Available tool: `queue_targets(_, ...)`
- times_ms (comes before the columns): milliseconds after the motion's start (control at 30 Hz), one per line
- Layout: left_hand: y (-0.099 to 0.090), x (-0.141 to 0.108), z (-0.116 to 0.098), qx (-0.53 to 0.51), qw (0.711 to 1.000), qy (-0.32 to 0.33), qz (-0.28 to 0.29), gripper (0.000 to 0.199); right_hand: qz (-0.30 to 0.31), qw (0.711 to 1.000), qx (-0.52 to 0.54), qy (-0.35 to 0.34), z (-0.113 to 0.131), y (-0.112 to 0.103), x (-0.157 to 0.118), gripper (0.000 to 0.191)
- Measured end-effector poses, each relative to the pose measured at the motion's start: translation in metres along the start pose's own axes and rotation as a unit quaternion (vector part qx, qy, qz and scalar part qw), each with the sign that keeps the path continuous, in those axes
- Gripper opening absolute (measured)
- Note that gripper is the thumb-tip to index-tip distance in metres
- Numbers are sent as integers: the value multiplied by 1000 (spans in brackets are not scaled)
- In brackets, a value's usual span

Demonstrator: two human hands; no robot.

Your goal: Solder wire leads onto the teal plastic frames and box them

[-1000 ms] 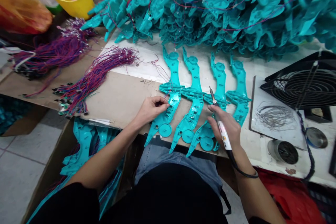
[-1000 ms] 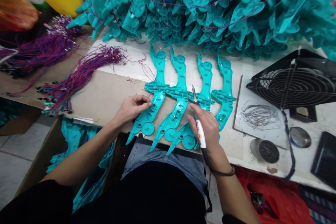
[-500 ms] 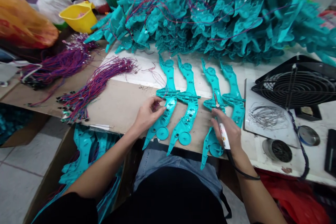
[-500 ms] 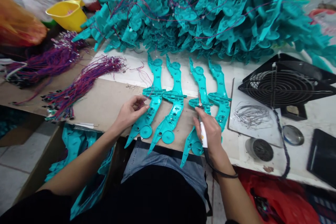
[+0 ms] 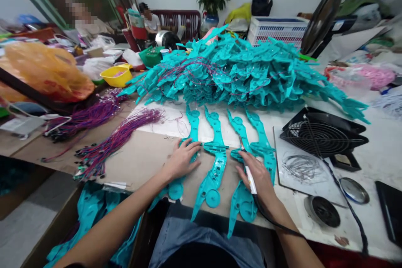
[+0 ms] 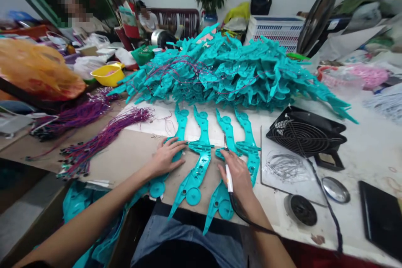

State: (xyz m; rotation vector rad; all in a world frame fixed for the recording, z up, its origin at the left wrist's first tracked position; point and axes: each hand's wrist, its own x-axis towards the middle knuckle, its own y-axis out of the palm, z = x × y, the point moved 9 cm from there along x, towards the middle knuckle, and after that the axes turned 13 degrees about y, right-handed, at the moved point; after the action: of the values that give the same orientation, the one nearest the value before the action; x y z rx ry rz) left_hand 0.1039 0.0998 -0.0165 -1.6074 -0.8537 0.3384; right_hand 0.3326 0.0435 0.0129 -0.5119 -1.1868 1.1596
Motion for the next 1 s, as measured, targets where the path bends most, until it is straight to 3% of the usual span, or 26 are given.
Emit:
queue_targets(133,-7,-18,7,25,999,-2,-20,37,0,1000,-24,8,-6,10,-1,41)
queue_targets(200,-22,-5,6,22,998,-1,-52,35,-7,1000,-23,9,-6,11,-3,41)
queue_targets(267,-42,33,-1,23,994,14,-102,34,-13,1000,-18,10,-6,10,-4,40)
queue_targets(367,-66,126,-22,67,985,71,-145,46,-20,1000,-6,20,-6,6,-6,41)
queue_targets(467,-70,220,-33,113,983,59,-129,53,-38,999,12,32,-7,0,-10,41)
queue_targets(533,-65,261,-33,100,989,31,-106,51,-55,997,32,43,-8,-5,-13,41)
queue_targets(667,-66,294,-36,58,994,11,-95,34,-104,988,80,78,-13,-20,-17,40)
queue_targets(733,-80,302,-38,43,993,7,-106,32,-122,983,103,92,-15,-28,-17,40)
queue_targets(800,-100,311,-42,-47,990,-1,-131,32,-141,977,122,101,-16,-37,-17,40)
queue_targets(867,-124,324,-51,-228,960,-1,-164,28,-167,970,136,111,-17,-48,-18,39)
queue_targets(933,-150,336,-70,-419,887,19,-191,23,-199,961,149,121,-18,-61,-21,36)
queue_targets(1000,-182,342,-98,-526,824,56,-203,20,-228,949,166,141,-21,-76,-24,34)
